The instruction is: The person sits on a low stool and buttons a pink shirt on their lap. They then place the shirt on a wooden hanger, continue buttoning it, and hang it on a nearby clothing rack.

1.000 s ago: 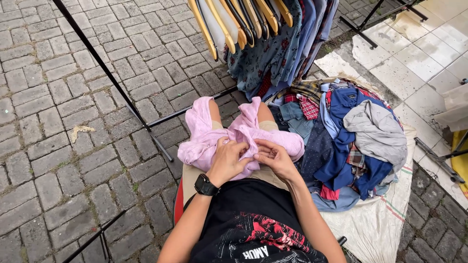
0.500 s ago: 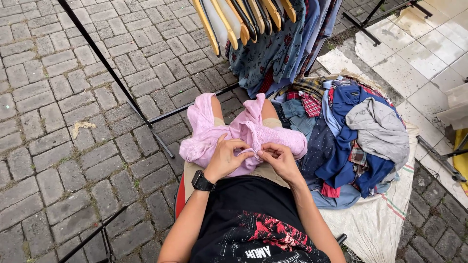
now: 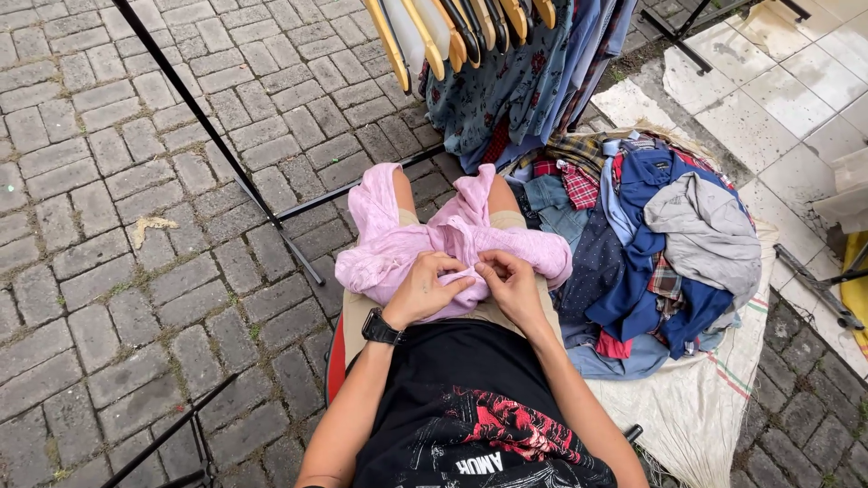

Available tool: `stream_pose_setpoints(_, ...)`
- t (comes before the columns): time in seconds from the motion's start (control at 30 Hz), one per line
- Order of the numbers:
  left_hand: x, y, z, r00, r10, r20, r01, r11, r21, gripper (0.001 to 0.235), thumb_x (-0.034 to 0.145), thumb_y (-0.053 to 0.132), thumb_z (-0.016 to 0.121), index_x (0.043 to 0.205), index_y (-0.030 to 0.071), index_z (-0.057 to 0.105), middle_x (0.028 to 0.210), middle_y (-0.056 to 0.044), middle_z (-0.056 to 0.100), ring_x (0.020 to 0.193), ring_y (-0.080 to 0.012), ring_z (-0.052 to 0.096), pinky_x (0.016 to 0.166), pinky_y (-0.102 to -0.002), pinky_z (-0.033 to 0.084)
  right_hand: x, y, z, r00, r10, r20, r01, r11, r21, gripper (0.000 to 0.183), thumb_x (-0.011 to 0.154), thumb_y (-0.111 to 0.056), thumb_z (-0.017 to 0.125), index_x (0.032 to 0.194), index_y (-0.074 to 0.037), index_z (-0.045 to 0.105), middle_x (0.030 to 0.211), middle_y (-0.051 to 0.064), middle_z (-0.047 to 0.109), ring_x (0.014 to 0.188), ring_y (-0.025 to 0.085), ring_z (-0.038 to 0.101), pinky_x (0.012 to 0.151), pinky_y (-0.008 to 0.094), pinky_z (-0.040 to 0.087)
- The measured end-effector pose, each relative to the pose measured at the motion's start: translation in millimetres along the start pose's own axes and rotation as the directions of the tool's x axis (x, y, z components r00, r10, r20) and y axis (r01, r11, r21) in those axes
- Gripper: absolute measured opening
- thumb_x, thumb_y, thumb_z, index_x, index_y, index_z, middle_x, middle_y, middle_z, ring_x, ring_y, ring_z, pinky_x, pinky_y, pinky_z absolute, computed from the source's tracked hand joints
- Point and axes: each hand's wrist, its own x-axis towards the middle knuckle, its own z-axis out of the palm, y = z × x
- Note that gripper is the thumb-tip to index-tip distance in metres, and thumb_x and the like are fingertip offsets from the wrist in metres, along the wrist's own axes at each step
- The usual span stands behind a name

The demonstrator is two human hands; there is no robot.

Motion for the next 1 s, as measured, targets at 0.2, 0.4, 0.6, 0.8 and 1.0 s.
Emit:
stream_pose_setpoints(0.2, 3.3, 7.2, -27.1, 0.990, 0.138, -0.016, -0.137, 0.990, 0.030, 0.003, 0.084, 0.015, 0.079, 0.087, 0.014, 0.078, 0.085, -0.006, 0.073, 0.099, -0.0300, 0.067, 0.097, -0.040, 0.048, -5.9, 2.8, 1.1, 1.000, -0.019, 0.002, 0.019, 0.997, 0.078, 0.014, 0.100, -0.015, 0.067, 0.108, -0.006, 0.075, 0.080, 0.002, 0.071, 0.076, 0.008, 0.061, 0.075, 0.024, 0.056)
stream_pose_setpoints(0.4, 1.4, 3.9, -17.8, 0.997, 0.082, 0.004, -0.082, 0.996, 0.033, 0.008, 0.086, 0.017, 0.077, 0.094, 0.017, 0.078, 0.085, -0.008, 0.073, 0.095, -0.0325, 0.069, 0.097, -0.044, 0.047, -7.2, -9.0, -0.8, 0.998, -0.050, 0.048, 0.050, 0.999, 0.001, 0.010, 0.098, -0.013, 0.071, 0.101, -0.008, 0.079, 0.069, -0.003, 0.071, 0.072, 0.002, 0.059, 0.069, 0.021, 0.053)
stream_pose_setpoints(0.6, -0.6, -11.2, -13.5, 0.991, 0.043, 0.125, -0.060, 0.990, 0.130, 0.013, 0.092, 0.026, 0.071, 0.092, 0.014, 0.073, 0.082, -0.013, 0.070, 0.096, -0.0399, 0.068, 0.099, -0.047, 0.044, -8.3, -1.4, -5.6, 0.990, -0.004, 0.138, 0.000, 1.000, 0.030, 0.011, 0.095, -0.008, 0.069, 0.105, -0.007, 0.076, 0.070, -0.007, 0.064, 0.070, 0.002, 0.055, 0.070, 0.021, 0.052)
stream_pose_setpoints(0.8, 4.6, -13.8, 0.3, 0.989, 0.034, 0.142, -0.059, 0.983, 0.175, 0.032, 0.090, 0.040, 0.074, 0.080, 0.011, 0.067, 0.074, -0.017, 0.066, 0.090, -0.0431, 0.068, 0.097, -0.048, 0.045, -15.0, -25.1, -10.4, 0.987, -0.062, 0.148, 0.073, 0.995, -0.070, 0.013, 0.093, -0.006, 0.071, 0.103, -0.007, 0.078, 0.064, -0.002, 0.060, 0.067, 0.007, 0.053, 0.064, 0.024, 0.049)
stream_pose_setpoints(1.0, 10.7, -16.0, -7.7, 0.958, 0.034, 0.285, -0.081, 0.984, 0.156, 0.027, 0.093, 0.036, 0.070, 0.090, 0.009, 0.070, 0.084, -0.018, 0.070, 0.101, -0.0425, 0.068, 0.110, -0.050, 0.038, -24.0, -19.2, -8.8, 0.992, -0.104, 0.069, 0.113, 0.982, -0.152, 0.012, 0.092, -0.009, 0.073, 0.102, -0.011, 0.080, 0.063, 0.004, 0.062, 0.063, 0.008, 0.055, 0.060, 0.025, 0.048)
